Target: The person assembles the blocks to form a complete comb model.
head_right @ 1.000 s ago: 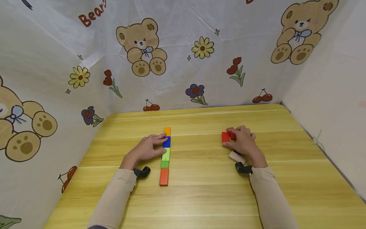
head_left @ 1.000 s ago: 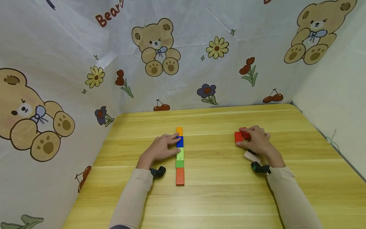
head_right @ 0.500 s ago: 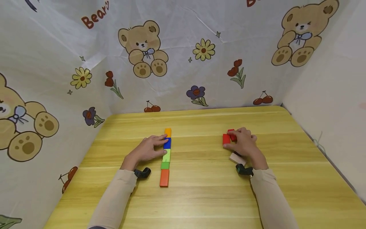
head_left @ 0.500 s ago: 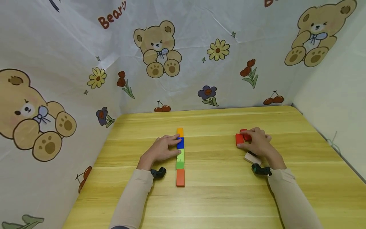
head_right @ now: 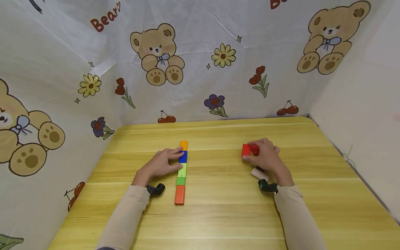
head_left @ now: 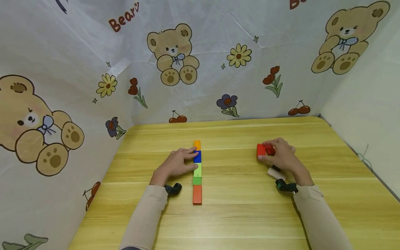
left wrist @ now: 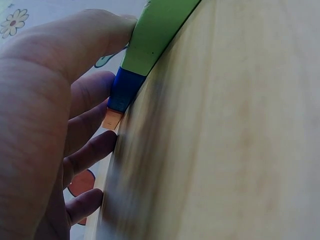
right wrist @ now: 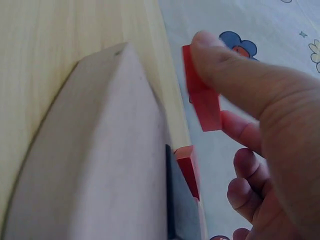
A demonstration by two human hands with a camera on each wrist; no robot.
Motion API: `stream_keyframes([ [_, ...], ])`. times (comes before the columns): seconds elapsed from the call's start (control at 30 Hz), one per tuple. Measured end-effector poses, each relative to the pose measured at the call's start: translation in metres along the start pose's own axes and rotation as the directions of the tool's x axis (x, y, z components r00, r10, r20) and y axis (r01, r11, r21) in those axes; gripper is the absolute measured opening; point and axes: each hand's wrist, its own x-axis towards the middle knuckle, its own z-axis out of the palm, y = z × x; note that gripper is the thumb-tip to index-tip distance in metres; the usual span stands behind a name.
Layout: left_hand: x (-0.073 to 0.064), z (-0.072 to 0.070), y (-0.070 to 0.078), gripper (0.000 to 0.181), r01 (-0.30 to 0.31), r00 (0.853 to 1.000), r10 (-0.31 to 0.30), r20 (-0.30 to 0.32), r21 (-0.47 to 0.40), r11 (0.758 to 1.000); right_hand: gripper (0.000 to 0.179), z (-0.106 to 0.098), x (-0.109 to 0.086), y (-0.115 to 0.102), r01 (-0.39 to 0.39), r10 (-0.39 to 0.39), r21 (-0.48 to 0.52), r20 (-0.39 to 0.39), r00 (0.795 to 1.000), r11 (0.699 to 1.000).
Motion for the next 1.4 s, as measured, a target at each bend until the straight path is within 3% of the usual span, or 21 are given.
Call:
stream_keyframes([
  [0.2,-0.001,-0.001,0.0,0.064,-0.01,1.0,0.01,-0.006,-0.004,1.0,0.069,-0.001,0.001,-0.005,0.002,0.001,0.048,-0.074,0.997,0.999],
  [0.43,-0.001,-0.001,0.0,0.064,-0.015,1.0,0.015,-0.009,0.007,1.0,0.07,-0.004,0.0,-0.012,-0.004,0.012,0.078,-0.104,0.994,0.997],
  [0.87,-0.001,-0.002,-0.001,0.064,-0.008,1.0,0.008,-0.014,0.005,1.0,0.06,-0.011,0.001,-0.033,0.11,-0.094,0.101,-0.153,0.984,0.989],
  [1.4,0.0,0.0,-0.001,0.064,-0.019,1.0,0.019,-0.008,0.008,1.0,0.057,-0.02,-0.006,-0.056,0.166,-0.146,0.145,-0.142,0.979,0.975],
])
